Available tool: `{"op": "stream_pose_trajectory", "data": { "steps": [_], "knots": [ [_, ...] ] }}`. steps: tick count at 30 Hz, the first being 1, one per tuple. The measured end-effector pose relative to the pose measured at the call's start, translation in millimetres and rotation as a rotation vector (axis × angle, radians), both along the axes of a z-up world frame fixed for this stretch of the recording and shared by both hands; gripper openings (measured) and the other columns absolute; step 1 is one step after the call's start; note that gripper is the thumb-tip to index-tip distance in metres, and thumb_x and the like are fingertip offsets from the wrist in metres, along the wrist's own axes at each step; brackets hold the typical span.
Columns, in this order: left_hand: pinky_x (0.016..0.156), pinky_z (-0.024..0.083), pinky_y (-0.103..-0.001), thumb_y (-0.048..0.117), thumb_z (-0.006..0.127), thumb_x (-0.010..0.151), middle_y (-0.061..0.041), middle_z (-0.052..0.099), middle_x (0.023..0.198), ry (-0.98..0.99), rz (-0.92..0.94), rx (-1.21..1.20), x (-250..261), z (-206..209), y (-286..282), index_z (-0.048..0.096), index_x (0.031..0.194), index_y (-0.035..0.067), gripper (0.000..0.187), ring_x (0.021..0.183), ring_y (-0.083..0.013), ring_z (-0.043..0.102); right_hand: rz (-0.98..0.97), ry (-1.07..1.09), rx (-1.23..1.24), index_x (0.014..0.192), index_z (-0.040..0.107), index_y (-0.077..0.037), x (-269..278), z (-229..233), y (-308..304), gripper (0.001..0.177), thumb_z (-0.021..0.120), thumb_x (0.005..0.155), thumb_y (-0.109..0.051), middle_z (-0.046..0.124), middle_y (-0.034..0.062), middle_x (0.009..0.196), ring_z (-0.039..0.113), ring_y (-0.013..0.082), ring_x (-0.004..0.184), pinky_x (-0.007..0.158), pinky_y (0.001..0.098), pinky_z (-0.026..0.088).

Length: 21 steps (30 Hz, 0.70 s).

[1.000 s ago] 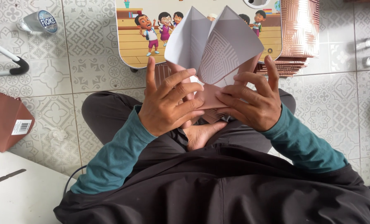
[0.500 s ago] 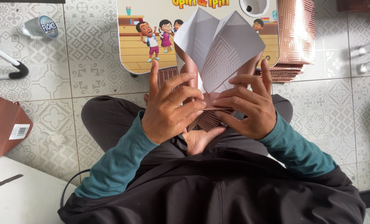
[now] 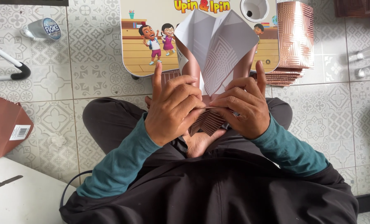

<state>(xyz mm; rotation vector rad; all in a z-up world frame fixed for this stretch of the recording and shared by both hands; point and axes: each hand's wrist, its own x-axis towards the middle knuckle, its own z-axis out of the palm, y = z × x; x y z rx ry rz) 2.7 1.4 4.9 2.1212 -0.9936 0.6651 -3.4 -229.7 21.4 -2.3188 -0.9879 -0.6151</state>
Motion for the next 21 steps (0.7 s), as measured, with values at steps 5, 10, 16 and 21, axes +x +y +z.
{"op": "stream_pose_trajectory", "data": {
  "steps": [5,10,16,21],
  "knots": [
    [0.117,0.013,-0.077,0.002,0.08,0.095,0.001,0.062,0.103,-0.016,0.005,0.021,1,4,2,0.066,0.088,0.012,0.018,0.12,-0.0277,0.06,0.02,0.01,-0.001,0.092,0.073,-0.013,1,8,6,0.01,0.079,0.098,-0.019,0.071,-0.0025,0.087,0.062,0.0245,0.093,0.126,0.0585,0.007],
    [0.117,0.017,-0.076,-0.002,0.068,0.102,0.001,0.064,0.099,-0.058,0.04,-0.024,-2,5,-7,0.061,0.085,0.007,0.02,0.114,-0.0246,0.064,0.022,-0.007,0.012,0.086,0.065,-0.01,0,9,18,0.009,0.069,0.094,-0.011,0.068,-0.0001,0.089,0.059,0.0268,0.09,0.126,0.0595,0.008],
    [0.117,0.012,-0.076,-0.004,0.069,0.097,0.0,0.063,0.099,-0.059,0.008,-0.064,-3,-3,-4,0.063,0.084,0.007,0.019,0.115,-0.0266,0.064,0.024,-0.071,-0.036,0.08,0.06,-0.012,-2,10,0,0.019,0.074,0.093,-0.008,0.068,0.0005,0.093,0.06,0.0264,0.094,0.127,0.0576,0.005],
    [0.115,0.012,-0.08,0.0,0.07,0.098,0.002,0.063,0.101,-0.06,0.02,-0.059,-2,-7,1,0.066,0.083,0.01,0.018,0.117,-0.0271,0.06,-0.109,-0.136,-0.116,0.092,0.071,-0.019,-10,9,-28,0.013,0.082,0.098,-0.02,0.07,0.0022,0.107,0.059,0.0344,0.106,0.123,0.0715,0.006]
  ]
}}
